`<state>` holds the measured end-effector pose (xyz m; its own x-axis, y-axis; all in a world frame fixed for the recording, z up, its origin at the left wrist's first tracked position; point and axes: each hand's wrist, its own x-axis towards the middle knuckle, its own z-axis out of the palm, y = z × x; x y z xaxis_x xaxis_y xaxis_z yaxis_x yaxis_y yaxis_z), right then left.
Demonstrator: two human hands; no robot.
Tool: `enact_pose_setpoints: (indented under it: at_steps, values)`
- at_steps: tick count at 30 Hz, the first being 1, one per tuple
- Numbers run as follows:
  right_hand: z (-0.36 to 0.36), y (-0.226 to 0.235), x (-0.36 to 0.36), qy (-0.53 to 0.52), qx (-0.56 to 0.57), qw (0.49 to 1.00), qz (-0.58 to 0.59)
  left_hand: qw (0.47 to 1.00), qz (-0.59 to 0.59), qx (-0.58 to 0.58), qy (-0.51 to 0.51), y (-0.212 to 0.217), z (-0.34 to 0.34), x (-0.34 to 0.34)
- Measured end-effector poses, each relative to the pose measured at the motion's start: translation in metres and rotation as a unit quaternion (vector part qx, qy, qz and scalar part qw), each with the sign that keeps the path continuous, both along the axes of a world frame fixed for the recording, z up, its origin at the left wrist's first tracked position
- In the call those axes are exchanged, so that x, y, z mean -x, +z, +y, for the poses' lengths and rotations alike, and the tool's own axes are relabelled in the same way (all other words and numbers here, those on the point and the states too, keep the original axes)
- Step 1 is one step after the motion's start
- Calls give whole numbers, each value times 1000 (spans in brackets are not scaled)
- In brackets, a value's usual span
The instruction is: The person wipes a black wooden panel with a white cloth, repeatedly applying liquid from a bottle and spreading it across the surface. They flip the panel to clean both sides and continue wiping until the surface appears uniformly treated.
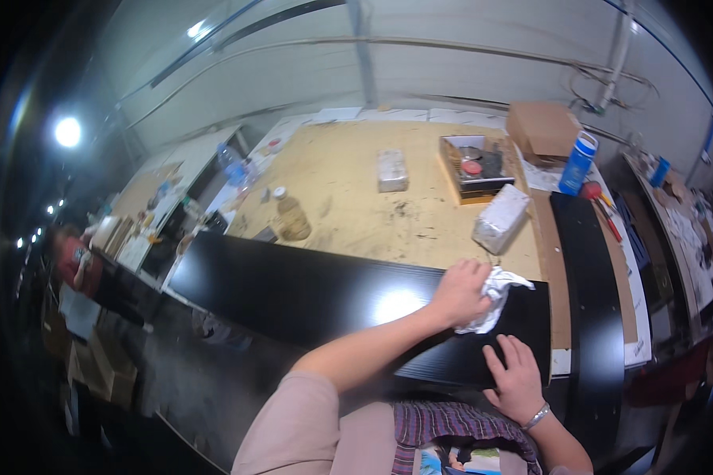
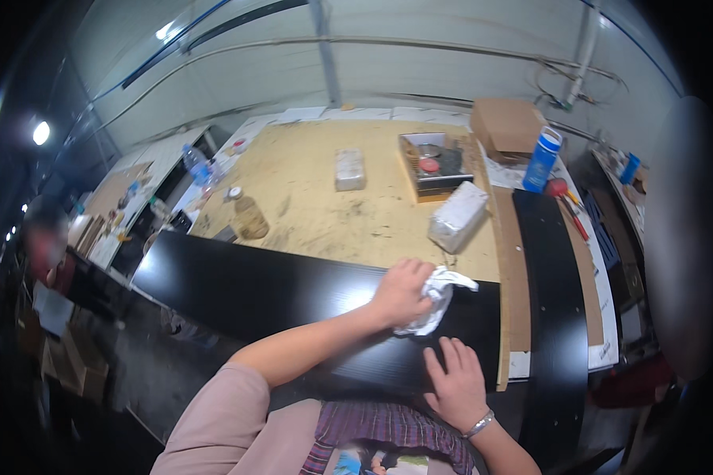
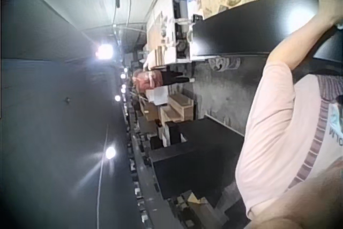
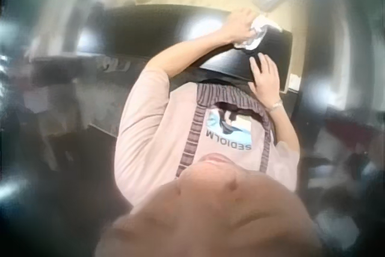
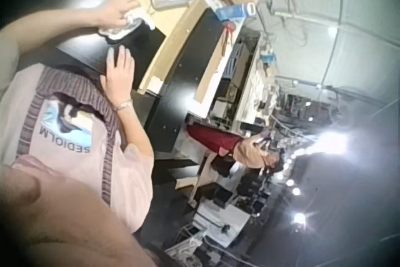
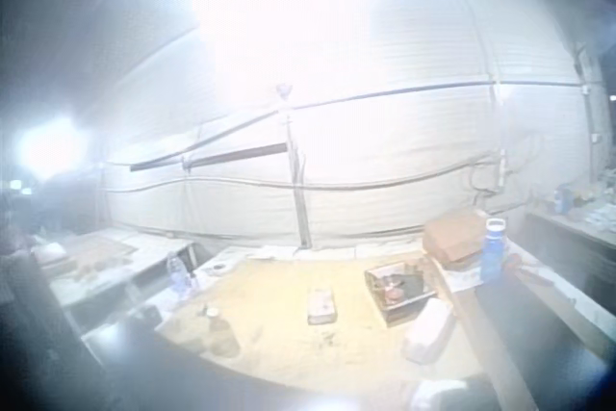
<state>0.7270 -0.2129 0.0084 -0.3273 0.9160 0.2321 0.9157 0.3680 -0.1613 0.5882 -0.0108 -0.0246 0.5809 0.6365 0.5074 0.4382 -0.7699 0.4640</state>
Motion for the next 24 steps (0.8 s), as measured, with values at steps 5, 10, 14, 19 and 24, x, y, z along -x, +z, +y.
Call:
enact_pose_setpoints:
  at_steps: [5, 10, 14, 19, 24]
  values:
    - [-17, -12, 20, -55, -26, 998, -4, 996, -40, 38, -65, -1, -7, 16]
    - [-32, -37, 34, -83, -115, 990, -10, 988, 14, 26, -152, 6, -28, 87]
    - [-31, -39, 56, -126, -133, 982, -37, 991, -14, 80, -106, 9, -10, 186]
    - [-30, -51, 56, -156, -154, 974, -54, 969, -28, 105, 222, 16, 37, 359]
    - [-24, -48, 69, -143, -178, 973, -31, 803, 10, 31, 595, -38, 63, 684]
